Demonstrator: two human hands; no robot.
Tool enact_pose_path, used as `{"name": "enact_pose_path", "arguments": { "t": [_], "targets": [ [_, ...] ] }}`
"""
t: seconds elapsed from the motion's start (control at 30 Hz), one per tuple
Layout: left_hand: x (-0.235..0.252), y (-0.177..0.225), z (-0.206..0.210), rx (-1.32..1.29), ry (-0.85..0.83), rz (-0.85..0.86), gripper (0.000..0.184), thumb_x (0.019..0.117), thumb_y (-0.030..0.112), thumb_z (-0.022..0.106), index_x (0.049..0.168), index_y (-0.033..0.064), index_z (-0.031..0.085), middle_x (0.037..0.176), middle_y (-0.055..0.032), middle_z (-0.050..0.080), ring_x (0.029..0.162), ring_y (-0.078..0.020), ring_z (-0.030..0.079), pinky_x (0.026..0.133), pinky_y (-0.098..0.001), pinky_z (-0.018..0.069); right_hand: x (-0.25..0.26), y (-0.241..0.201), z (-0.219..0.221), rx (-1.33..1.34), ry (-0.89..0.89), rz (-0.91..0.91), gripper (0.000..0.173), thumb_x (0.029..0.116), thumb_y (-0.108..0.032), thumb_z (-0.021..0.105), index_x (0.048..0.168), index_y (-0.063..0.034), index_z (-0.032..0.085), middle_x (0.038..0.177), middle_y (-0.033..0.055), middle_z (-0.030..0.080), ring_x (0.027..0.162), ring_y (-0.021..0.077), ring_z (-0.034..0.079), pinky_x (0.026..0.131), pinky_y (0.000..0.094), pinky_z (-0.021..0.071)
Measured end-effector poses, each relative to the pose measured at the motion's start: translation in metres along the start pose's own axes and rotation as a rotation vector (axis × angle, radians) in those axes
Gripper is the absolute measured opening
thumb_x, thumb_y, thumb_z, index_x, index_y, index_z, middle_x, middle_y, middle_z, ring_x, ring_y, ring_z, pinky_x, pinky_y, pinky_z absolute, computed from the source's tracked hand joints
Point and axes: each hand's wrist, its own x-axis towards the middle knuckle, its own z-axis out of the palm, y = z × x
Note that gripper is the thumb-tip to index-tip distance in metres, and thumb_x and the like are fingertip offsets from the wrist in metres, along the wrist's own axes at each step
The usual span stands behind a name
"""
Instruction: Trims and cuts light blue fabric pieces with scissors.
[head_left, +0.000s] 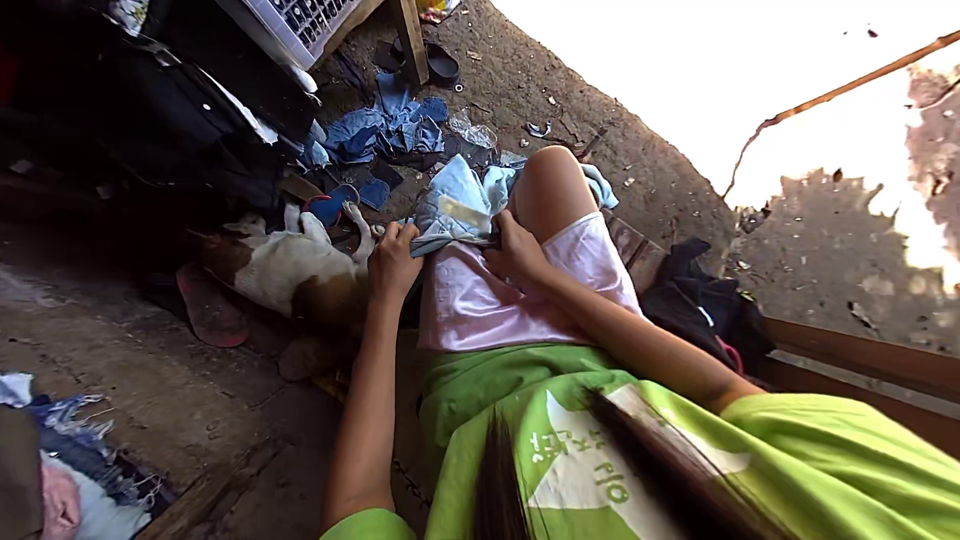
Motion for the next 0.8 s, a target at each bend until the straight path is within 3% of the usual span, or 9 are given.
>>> {"name": "enact_pose_path", "arguments": {
  "t": [0.07,0.17,0.27,0.33,0.47,0.57,0.63,0.7,0.8],
  "targets": [
    [0.004,0.007,0.016,-0.038,-0.026,0.053,0.034,0.0846,0.007,0.079,0.115,-0.0031,0.069,0.119,-0.0274,0.065,0.106,-0.0459,0.066,0.083,-0.0628,0.0532,0.007,0.000,-0.016,0.030,-0.011,0.109,0.051,0.0852,-0.003,0.070,0.130,0.0067,0.047,0.106,0.0264,0.066,0.097,0.0447,0.067,0.081,0.0626,0.0525],
    [0.016,0.021,0.041,-0.088,0.140,0.247,0.040,0.0833,0.002,0.077,0.122,0.0001,0.069,0.126,-0.0270,0.063,0.111,-0.0455,0.065,0.086,-0.0576,0.0554,0.019,0.010,-0.028,0.064,0.076,0.156,0.049,0.0851,-0.001,0.067,0.129,0.0065,0.048,0.101,0.0240,0.067,0.095,0.0423,0.068,0.081,0.0597,0.0527],
    [0.036,0.032,0.055,-0.075,0.262,0.459,0.031,0.0893,-0.004,0.065,0.119,0.0031,0.073,0.122,-0.0234,0.067,0.113,-0.0431,0.064,0.094,-0.0531,0.0523,0.030,0.006,-0.041,0.037,0.126,0.164,0.043,0.0880,-0.002,0.067,0.127,0.0053,0.050,0.103,0.0240,0.067,0.097,0.0422,0.068,0.083,0.0599,0.0530],
    [0.047,0.034,0.060,-0.036,0.281,0.532,0.029,0.0963,-0.004,0.056,0.118,0.0044,0.074,0.121,-0.0180,0.071,0.114,-0.0379,0.066,0.094,-0.0503,0.0526,0.044,0.003,-0.051,0.003,0.139,0.147,0.041,0.0895,-0.003,0.067,0.126,0.0048,0.051,0.106,0.0245,0.067,0.099,0.0430,0.068,0.083,0.0613,0.0525],
    [0.051,0.023,0.046,0.004,0.199,0.433,0.028,0.0971,0.002,0.061,0.123,0.0005,0.070,0.125,-0.0190,0.070,0.118,-0.0381,0.065,0.100,-0.0528,0.0501,0.064,-0.007,-0.059,-0.064,0.077,0.187,0.045,0.0895,-0.007,0.068,0.130,-0.0001,0.049,0.106,0.0222,0.068,0.100,0.0428,0.068,0.081,0.0624,0.0520],
    [0.048,0.016,0.034,0.061,0.164,0.380,0.023,0.0938,0.005,0.065,0.114,-0.0045,0.071,0.112,-0.0248,0.070,0.109,-0.0433,0.067,0.095,-0.0566,0.0503,0.060,-0.005,-0.048,-0.058,0.013,0.199,0.048,0.0883,-0.012,0.071,0.129,0.0016,0.049,0.108,0.0243,0.066,0.103,0.0434,0.067,0.081,0.0623,0.0512],
    [0.050,0.014,0.033,0.043,0.179,0.403,0.021,0.0939,0.003,0.065,0.112,-0.0048,0.072,0.108,-0.0254,0.070,0.104,-0.0431,0.068,0.091,-0.0538,0.0539,0.054,0.005,-0.039,0.012,0.064,0.147,0.050,0.0851,-0.015,0.074,0.125,0.0044,0.051,0.115,0.0252,0.063,0.107,0.0414,0.064,0.084,0.0593,0.0514],
    [0.053,0.013,0.033,-0.024,0.152,0.414,0.022,0.0973,0.005,0.065,0.117,-0.0021,0.072,0.117,-0.0253,0.067,0.109,-0.0425,0.066,0.093,-0.0525,0.0542,0.053,0.016,-0.034,0.127,0.167,0.067,0.051,0.0825,-0.018,0.077,0.120,0.0079,0.053,0.122,0.0270,0.056,0.113,0.0406,0.059,0.090,0.0562,0.0504],
    [0.057,0.013,0.031,-0.013,0.137,0.461,0.023,0.0983,0.009,0.065,0.118,-0.0007,0.072,0.118,-0.0236,0.069,0.111,-0.0423,0.066,0.094,-0.0526,0.0526,0.053,0.027,-0.030,0.218,0.287,-0.034,0.055,0.0799,-0.020,0.077,0.119,0.0098,0.052,0.117,0.0277,0.056,0.107,0.0392,0.059,0.089,0.0518,0.0501]
  ]
}}
